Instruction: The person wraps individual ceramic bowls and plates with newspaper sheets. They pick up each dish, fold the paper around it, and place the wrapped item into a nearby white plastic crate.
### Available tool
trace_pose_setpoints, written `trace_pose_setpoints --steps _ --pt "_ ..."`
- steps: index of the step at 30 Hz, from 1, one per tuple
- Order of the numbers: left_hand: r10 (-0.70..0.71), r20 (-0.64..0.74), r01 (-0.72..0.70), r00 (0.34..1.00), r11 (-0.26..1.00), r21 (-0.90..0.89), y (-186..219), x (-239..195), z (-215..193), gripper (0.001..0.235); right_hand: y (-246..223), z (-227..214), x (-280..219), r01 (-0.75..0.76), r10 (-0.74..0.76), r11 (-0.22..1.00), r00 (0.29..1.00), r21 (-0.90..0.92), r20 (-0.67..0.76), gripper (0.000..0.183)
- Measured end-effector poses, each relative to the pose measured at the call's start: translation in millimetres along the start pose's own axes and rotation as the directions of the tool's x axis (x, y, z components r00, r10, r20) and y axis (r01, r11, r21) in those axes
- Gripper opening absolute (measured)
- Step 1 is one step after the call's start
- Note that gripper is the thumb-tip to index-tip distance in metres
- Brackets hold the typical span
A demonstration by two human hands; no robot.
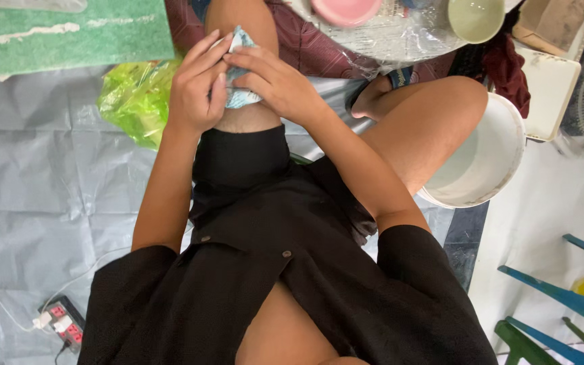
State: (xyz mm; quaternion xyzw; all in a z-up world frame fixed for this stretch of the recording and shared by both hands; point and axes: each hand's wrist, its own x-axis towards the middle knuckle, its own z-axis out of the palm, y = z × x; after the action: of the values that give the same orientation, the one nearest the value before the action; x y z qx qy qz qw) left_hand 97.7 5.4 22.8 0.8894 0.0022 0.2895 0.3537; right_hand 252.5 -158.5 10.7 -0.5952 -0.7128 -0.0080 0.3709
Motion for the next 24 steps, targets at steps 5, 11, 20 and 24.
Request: trace_pose_setpoints --steps 5,11,20,24 --pt "0.008 -0.117 -0.007 0.993 1.000 0.013 -0.6 -3.6 12.2 0.028 -1.4 0.8 -1.3 -0.316 0.307 0.934 0.948 0.166 0.078 0.048" --pt "-0.128 -0.262 0.085 0.957 0.982 -0.170 2.9 -6.7 29.2 0.027 -7.6 18.1 0.4 -0.143 0.146 0.975 0.989 -0.171 0.003 0.051" --pt "-0.228 -0.288 0.092 0.930 0.904 -0.418 24.7 59.3 55.3 0.036 17.0 -48.8 8.1 -0.119 0.126 0.955 0.992 -0.272 0.009 0.053" --pt "-0.137 -0.201 -0.007 0.970 0.810 -0.587 24.4 120.3 93.6 0.036 56.4 -108.6 -4.1 -0.259 0.286 0.912 0.958 -0.317 0.040 0.074"
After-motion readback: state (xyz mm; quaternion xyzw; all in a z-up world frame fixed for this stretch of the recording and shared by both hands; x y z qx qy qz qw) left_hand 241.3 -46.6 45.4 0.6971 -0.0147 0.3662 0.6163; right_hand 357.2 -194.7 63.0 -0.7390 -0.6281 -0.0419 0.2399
